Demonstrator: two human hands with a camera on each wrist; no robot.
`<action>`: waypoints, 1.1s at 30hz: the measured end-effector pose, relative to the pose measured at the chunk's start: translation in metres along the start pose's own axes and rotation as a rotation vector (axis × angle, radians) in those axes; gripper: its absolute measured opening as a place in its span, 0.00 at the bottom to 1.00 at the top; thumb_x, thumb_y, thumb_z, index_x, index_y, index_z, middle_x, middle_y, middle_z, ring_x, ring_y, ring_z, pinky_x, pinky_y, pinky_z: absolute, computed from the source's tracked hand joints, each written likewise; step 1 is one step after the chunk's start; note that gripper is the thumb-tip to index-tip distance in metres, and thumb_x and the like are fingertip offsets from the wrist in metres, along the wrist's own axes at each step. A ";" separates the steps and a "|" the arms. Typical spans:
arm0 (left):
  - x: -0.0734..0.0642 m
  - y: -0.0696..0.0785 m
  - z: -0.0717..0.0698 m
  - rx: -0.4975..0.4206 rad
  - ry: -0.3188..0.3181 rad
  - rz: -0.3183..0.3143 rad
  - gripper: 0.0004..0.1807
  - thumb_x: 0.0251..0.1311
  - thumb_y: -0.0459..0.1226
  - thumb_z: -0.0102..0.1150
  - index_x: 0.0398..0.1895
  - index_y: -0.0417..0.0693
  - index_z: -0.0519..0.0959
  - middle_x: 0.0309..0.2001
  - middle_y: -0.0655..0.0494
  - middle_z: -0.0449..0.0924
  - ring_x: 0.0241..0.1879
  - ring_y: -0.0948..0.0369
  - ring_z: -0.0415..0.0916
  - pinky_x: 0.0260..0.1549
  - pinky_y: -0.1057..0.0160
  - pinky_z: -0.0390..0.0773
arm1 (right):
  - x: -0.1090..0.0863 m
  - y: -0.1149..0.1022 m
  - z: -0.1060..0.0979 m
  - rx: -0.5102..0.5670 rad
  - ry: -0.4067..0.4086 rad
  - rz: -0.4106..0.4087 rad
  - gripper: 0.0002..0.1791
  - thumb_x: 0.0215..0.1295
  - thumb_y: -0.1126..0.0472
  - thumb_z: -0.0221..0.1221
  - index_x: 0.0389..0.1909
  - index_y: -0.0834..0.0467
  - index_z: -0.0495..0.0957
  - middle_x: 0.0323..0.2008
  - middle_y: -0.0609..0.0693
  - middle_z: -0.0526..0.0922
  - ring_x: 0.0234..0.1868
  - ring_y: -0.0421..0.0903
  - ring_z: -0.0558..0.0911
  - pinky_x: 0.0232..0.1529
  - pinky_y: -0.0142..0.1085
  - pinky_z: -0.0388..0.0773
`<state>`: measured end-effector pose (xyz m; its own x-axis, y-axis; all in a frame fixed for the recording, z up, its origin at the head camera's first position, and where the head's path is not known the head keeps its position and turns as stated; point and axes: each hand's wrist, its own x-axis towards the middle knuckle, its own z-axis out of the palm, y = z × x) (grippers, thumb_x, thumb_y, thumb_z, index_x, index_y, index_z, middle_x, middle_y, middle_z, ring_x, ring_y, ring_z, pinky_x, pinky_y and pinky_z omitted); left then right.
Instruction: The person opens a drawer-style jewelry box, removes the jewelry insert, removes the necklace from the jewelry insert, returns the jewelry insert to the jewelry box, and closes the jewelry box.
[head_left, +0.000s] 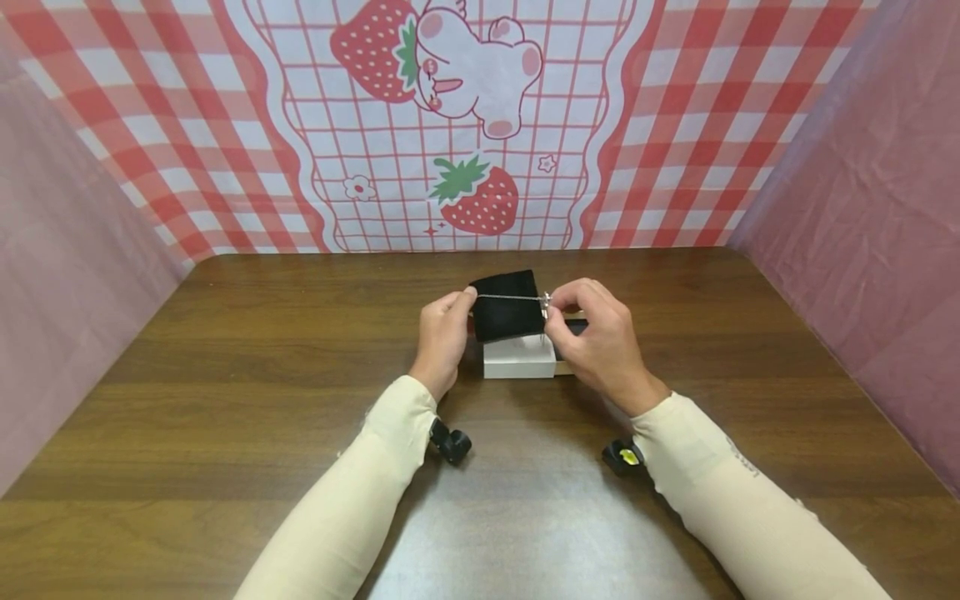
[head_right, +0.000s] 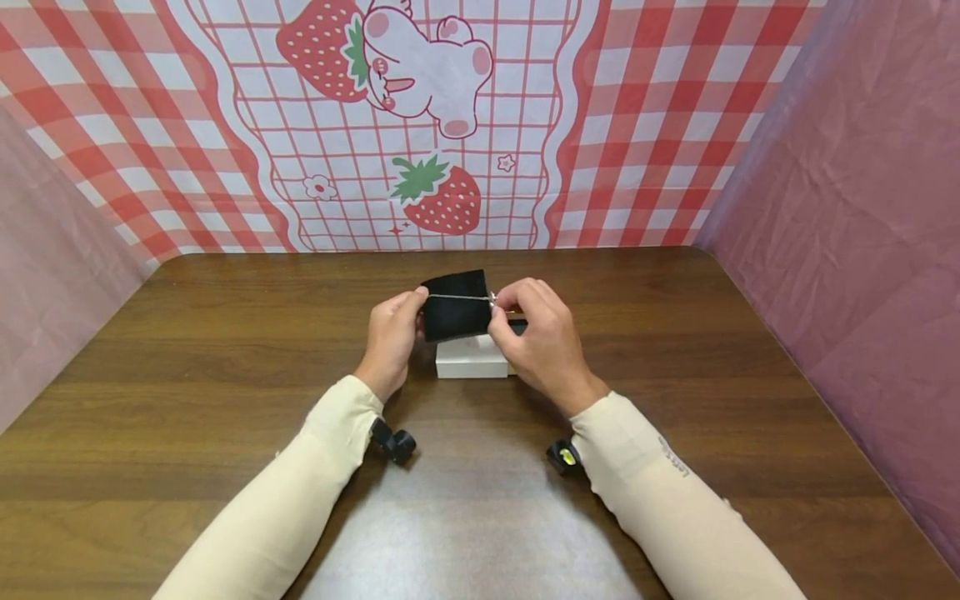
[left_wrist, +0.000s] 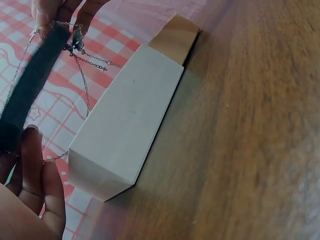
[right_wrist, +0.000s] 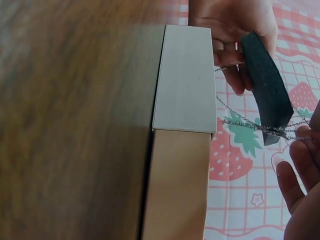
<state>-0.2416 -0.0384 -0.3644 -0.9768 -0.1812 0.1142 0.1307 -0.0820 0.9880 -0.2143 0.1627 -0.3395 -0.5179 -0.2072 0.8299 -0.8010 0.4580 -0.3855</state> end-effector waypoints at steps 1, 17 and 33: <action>0.000 0.000 0.000 0.005 0.002 -0.001 0.18 0.67 0.43 0.57 0.25 0.40 0.85 0.22 0.59 0.77 0.25 0.64 0.73 0.32 0.67 0.74 | 0.000 0.000 0.000 0.000 -0.002 0.000 0.04 0.62 0.66 0.59 0.34 0.63 0.80 0.34 0.52 0.82 0.38 0.47 0.78 0.47 0.25 0.74; 0.003 0.000 0.001 -0.205 -0.014 -0.036 0.11 0.66 0.35 0.56 0.30 0.37 0.83 0.23 0.57 0.78 0.22 0.64 0.75 0.26 0.67 0.78 | -0.001 0.000 0.000 -0.006 -0.026 -0.015 0.01 0.59 0.67 0.61 0.31 0.60 0.80 0.32 0.49 0.83 0.35 0.45 0.79 0.39 0.34 0.75; 0.004 0.001 -0.002 -0.311 0.004 -0.046 0.07 0.65 0.32 0.56 0.32 0.44 0.83 0.27 0.55 0.79 0.24 0.64 0.77 0.27 0.65 0.79 | -0.001 -0.003 0.002 0.010 -0.031 -0.003 0.03 0.57 0.70 0.62 0.28 0.59 0.80 0.30 0.49 0.82 0.33 0.44 0.79 0.36 0.36 0.75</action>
<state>-0.2452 -0.0411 -0.3633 -0.9824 -0.1738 0.0692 0.1325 -0.3856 0.9131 -0.2120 0.1600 -0.3403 -0.5243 -0.2351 0.8185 -0.8054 0.4489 -0.3870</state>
